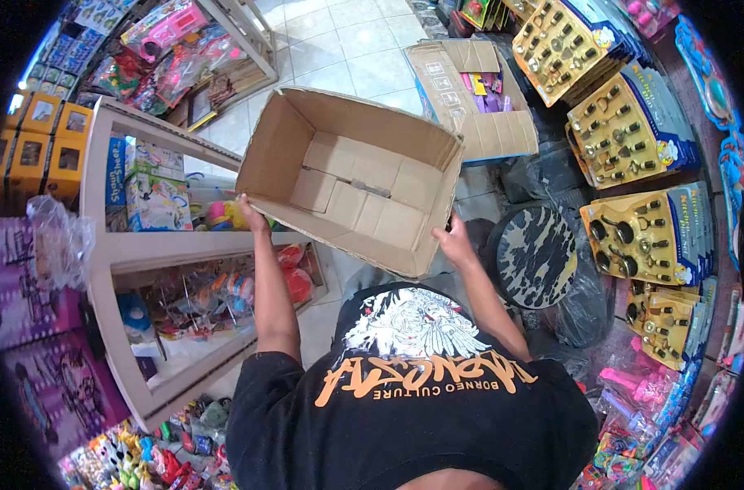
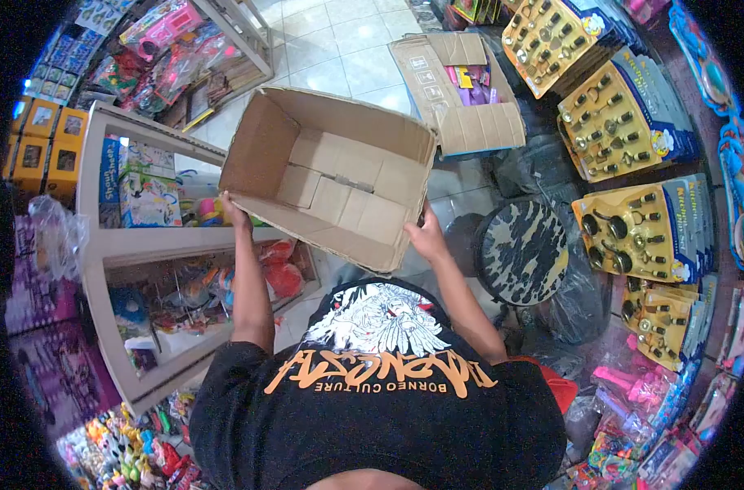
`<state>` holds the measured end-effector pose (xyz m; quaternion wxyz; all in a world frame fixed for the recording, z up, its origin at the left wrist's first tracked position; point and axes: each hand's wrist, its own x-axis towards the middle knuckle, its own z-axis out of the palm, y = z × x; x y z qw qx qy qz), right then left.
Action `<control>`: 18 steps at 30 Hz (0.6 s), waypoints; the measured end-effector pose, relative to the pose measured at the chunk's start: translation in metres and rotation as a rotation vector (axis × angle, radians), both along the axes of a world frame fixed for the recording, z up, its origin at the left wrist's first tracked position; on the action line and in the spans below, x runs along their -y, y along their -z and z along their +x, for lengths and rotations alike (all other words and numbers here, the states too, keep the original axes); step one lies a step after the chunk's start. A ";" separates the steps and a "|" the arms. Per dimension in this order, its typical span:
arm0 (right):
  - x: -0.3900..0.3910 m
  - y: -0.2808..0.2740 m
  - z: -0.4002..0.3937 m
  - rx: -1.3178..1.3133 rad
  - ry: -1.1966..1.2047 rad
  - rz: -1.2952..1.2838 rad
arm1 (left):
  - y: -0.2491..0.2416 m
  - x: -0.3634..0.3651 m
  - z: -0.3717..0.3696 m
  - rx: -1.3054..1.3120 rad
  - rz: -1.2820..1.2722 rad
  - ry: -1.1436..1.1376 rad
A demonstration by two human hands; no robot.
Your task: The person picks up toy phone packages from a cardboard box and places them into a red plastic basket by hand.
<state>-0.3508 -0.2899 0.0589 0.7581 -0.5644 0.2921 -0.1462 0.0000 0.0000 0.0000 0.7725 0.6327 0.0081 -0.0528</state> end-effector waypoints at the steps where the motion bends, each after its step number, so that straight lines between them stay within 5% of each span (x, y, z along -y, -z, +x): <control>1: 0.002 0.008 -0.006 -0.032 0.024 -0.035 | 0.013 0.011 0.003 0.004 0.003 0.021; 5: -0.039 0.038 0.034 -0.102 0.132 -0.021 | 0.063 -0.013 0.077 -0.117 -0.079 0.084; 12: -0.040 0.095 0.050 -0.219 0.325 -0.080 | 0.098 0.031 0.096 -0.116 0.081 0.146; 15: -0.033 0.102 0.051 -0.306 0.289 -0.129 | 0.095 0.038 0.085 -0.268 -0.015 0.127; 18: -0.032 0.104 0.055 -0.331 0.306 -0.098 | 0.039 0.053 0.034 -0.291 0.098 0.019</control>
